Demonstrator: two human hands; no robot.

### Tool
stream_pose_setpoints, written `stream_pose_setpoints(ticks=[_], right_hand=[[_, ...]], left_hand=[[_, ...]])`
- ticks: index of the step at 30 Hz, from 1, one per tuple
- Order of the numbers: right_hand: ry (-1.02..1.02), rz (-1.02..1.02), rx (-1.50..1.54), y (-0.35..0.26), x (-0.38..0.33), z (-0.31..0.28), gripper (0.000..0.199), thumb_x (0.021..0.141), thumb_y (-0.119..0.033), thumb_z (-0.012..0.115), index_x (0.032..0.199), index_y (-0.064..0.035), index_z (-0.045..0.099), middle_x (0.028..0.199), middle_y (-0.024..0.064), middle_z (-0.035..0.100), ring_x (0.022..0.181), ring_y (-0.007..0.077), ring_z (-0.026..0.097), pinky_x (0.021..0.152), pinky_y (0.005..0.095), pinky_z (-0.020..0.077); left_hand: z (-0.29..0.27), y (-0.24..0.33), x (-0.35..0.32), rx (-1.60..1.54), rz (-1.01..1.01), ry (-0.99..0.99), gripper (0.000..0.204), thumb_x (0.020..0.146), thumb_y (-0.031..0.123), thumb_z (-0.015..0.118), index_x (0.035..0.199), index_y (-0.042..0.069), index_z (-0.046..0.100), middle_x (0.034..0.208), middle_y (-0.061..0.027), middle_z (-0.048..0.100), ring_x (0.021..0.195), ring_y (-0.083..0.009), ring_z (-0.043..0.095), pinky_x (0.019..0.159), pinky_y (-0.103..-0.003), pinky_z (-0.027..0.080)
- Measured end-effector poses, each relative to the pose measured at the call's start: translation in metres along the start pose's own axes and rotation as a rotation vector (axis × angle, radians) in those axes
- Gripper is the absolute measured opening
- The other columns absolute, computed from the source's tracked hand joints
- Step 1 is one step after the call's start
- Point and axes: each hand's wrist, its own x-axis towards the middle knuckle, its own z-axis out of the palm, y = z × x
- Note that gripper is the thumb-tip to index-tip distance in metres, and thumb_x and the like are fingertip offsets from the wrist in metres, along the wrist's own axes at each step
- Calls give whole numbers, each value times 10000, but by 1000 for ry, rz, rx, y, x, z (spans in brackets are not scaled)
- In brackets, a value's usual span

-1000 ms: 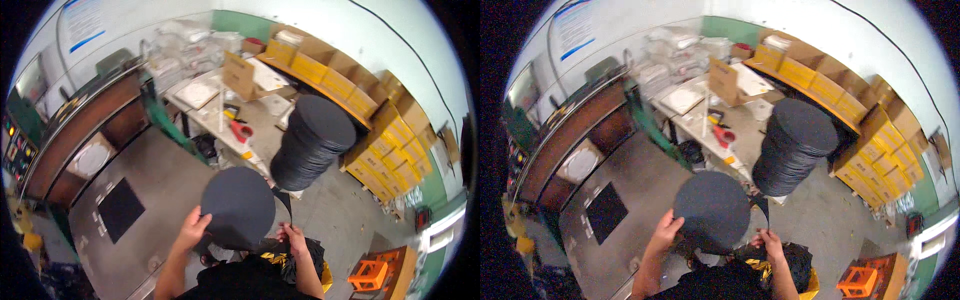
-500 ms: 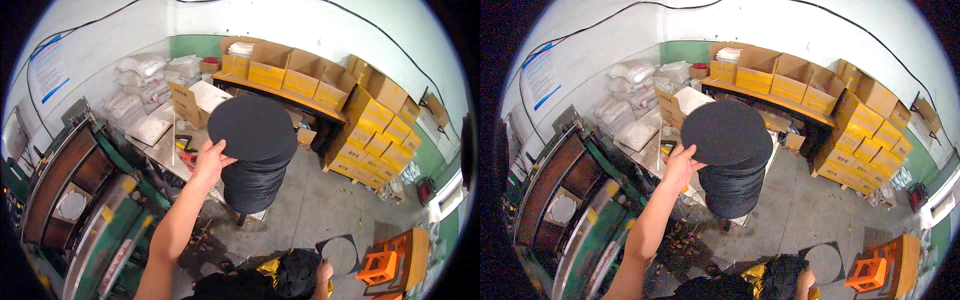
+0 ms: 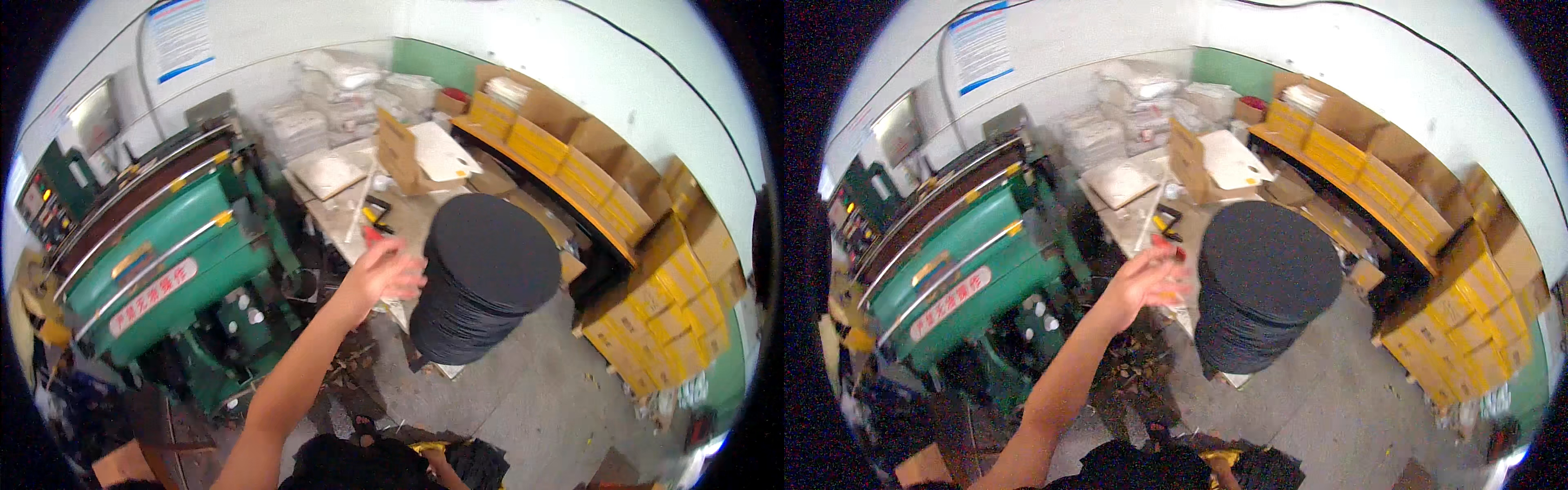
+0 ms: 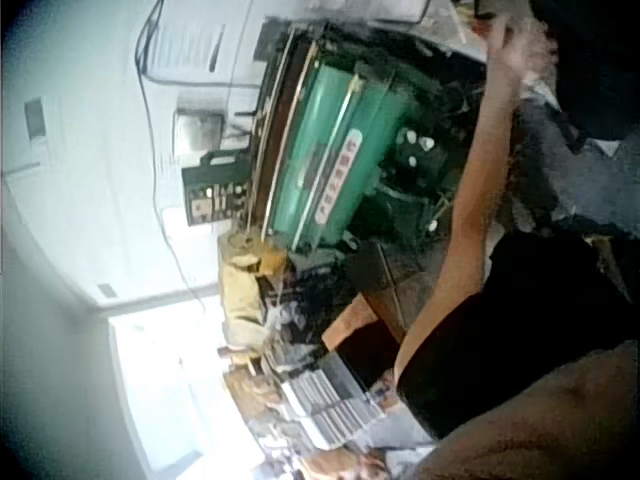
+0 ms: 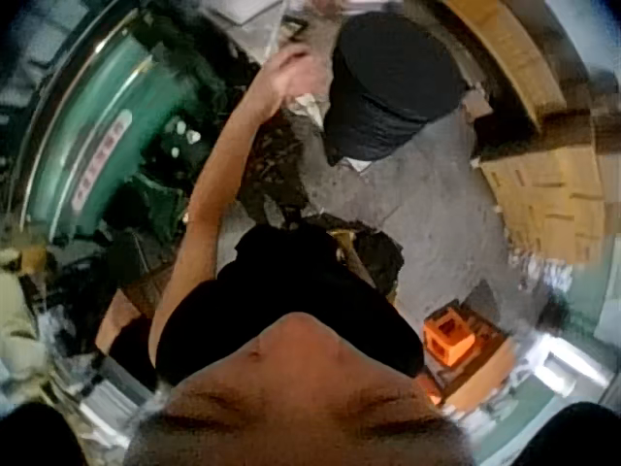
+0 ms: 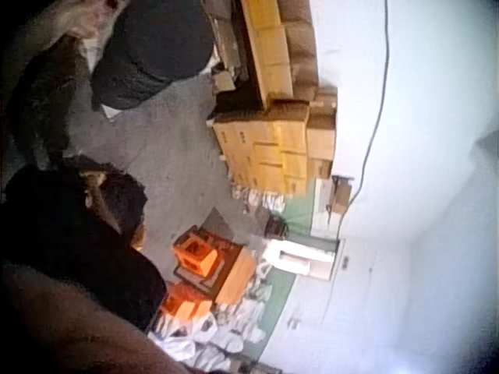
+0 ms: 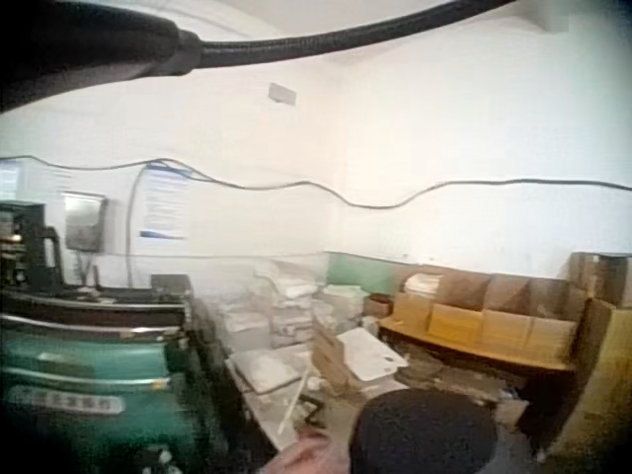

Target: The person places black square and circular sheets onto a metal press machine plate, allows the machine to press them, and then removes the processed sheets.

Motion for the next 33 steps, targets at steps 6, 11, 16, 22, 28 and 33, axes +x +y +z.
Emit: stream_pose_setpoints(ticks=[6, 11, 16, 22, 28, 33], right_hand=[[-535, -225, 483, -72, 130, -40, 186, 918, -202, 574, 1045, -67, 575, 975, 65, 625, 813, 224, 661, 694, 404, 536], [-272, -186, -414, -127, 160, -29, 322, 954, -211, 563, 1225, -38, 543, 1013, 112, 576, 861, 240, 560, 760, 435, 482], [-405, -220, -774, -192, 151, 77, 266, 948, -191, 561, 1160, -31, 560, 908, 91, 562, 785, 214, 544, 696, 401, 461], [-683, -465, -875, -255, 129, 252, 155, 927, -158, 561, 1008, -30, 595, 739, 46, 555, 656, 171, 551, 582, 341, 445], [-762, -289, -794, -269, 2, 349, 219, 918, -180, 603, 1068, -22, 621, 791, 67, 634, 734, 186, 636, 622, 311, 498], [-797, -314, -957, -265, -35, 354, 256, 871, -217, 671, 1024, -12, 678, 826, 87, 672, 715, 196, 668, 671, 341, 542]], left_hand=[[-160, -153, -194, 50, -282, 363, 302, 933, 286, 623, 1097, 35, 584, 883, -41, 614, 821, -159, 632, 793, -335, 549], [-253, -194, -510, 198, -153, 1385, 410, 902, 247, 644, 1236, 17, 580, 1040, -105, 688, 902, -179, 662, 731, -331, 544], [-223, -137, -797, 972, 81, 2647, 149, 862, 112, 615, 968, 13, 648, 894, -126, 674, 843, -249, 651, 785, -360, 511], [-177, -99, -959, 855, -211, 3074, 393, 866, 315, 716, 1021, -32, 618, 907, -147, 654, 839, -279, 630, 765, -390, 486], [-189, -92, -994, 375, 206, 2825, 408, 845, 387, 741, 956, 5, 648, 805, -38, 626, 660, -108, 565, 554, -274, 460], [-157, -99, -1020, 163, 395, 2811, 270, 862, 324, 713, 921, 74, 627, 760, 27, 548, 661, -79, 508, 556, -243, 401]])
